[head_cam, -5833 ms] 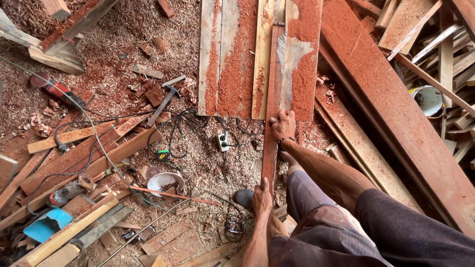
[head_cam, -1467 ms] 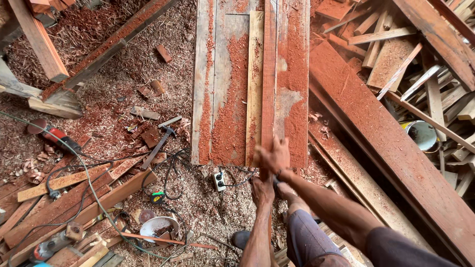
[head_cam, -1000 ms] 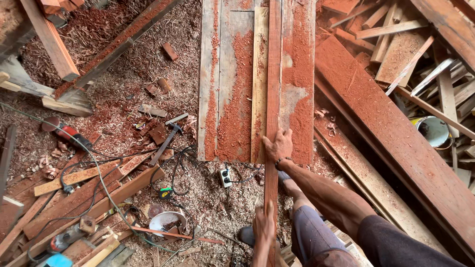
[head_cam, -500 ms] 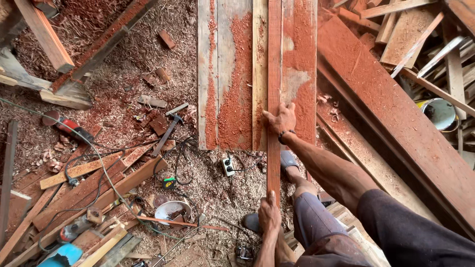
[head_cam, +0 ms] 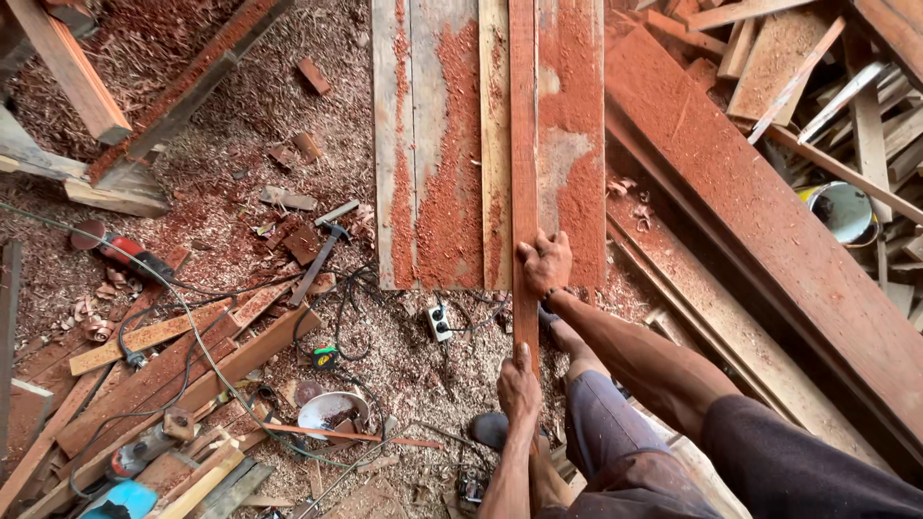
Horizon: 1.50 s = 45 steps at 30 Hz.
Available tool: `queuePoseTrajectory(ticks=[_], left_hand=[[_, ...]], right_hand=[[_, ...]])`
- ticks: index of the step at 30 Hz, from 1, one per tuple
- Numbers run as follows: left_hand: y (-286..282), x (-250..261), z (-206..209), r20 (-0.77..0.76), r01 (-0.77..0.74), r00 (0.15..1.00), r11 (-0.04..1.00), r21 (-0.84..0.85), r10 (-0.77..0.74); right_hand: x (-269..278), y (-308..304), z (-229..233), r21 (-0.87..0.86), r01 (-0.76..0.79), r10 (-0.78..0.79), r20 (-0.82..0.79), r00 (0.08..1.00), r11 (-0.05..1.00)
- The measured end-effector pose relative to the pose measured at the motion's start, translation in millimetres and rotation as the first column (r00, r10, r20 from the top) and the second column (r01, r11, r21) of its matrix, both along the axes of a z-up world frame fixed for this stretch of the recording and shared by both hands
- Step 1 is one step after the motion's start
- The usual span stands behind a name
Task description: The person positions a piece of lumber on a wooden surface and uses a handsaw to cut it into smaller sections.
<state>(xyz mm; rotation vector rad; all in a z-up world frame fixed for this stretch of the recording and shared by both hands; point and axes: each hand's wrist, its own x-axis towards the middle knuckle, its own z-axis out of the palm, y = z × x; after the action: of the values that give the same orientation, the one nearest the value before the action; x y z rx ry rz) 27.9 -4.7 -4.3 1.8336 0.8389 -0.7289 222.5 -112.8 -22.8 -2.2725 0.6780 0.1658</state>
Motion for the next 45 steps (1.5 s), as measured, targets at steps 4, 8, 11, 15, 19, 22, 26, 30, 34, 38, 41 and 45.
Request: queuePoseTrajectory(ticks=[4,8,11,15,19,22,26,30,34,38,41,45], left_hand=[[0.0,4.5,-15.4,0.041,0.027,0.999,1.000,-0.015,-0.026],[-0.6,20.0,-9.2,0.103,0.044,0.994,0.999,-0.015,-0.042],[-1.1,26.6,-7.2,0.099,0.057,0.993,0.998,0.003,-0.057],[-6.1,37.1,-0.1,0.093,0.061,0.994,0.998,0.028,-0.064],[-8.5,45.7,-6.8,0.070,0.048,0.996,0.998,0.027,-0.050],[-9.2,49.3,-12.2,0.074,0.054,0.996,0.998,0.026,-0.056],[-12.0,66.7,11.6,0.029,0.080,0.996,0.996,0.035,-0.081],[-13.2,72.9,4.1,0.025,0.053,0.998,0.999,0.006,-0.053],[-18.5,85.0,-9.3,0.034,0.038,0.999,0.999,0.036,-0.040],[-17.4,108.6,54.4,0.021,0.009,1.000,1.000,-0.005,-0.009],[-19.0,120.2,66.2,0.006,0.009,1.000,1.000,0.008,-0.009],[-23.2,125.2,62.7,0.004,0.014,1.000,0.999,0.036,-0.014]], right_hand=[[10.9,-10.9,-33.9,-0.021,0.008,-0.005,0.128,0.992,1.000],[25.3,-16.6,-49.1,-0.035,0.033,-0.023,0.245,0.969,0.999],[32.5,-17.3,-48.3,-0.031,0.037,-0.028,0.260,0.965,0.999],[40.9,-17.7,-34.5,-0.018,0.031,-0.026,0.237,0.971,0.999],[52.1,-18.8,-37.5,-0.009,0.052,-0.048,0.227,0.973,0.999],[57.1,-20.8,-45.0,-0.009,0.082,-0.078,0.194,0.978,0.997],[56.4,-25.2,-36.6,0.002,0.059,-0.058,0.200,0.978,0.998],[4.7,-17.7,-33.4,-0.010,-0.019,0.021,0.229,0.973,1.000],[-3.1,-12.8,-38.8,0.006,-0.020,0.018,0.187,0.982,1.000],[14.1,-14.4,-70.4,-0.014,0.013,-0.009,0.253,0.968,1.000],[23.7,-12.4,-53.6,0.003,0.047,-0.046,0.244,0.969,0.999],[33.7,-13.6,-48.2,-0.028,0.049,-0.040,0.245,0.969,0.998]])
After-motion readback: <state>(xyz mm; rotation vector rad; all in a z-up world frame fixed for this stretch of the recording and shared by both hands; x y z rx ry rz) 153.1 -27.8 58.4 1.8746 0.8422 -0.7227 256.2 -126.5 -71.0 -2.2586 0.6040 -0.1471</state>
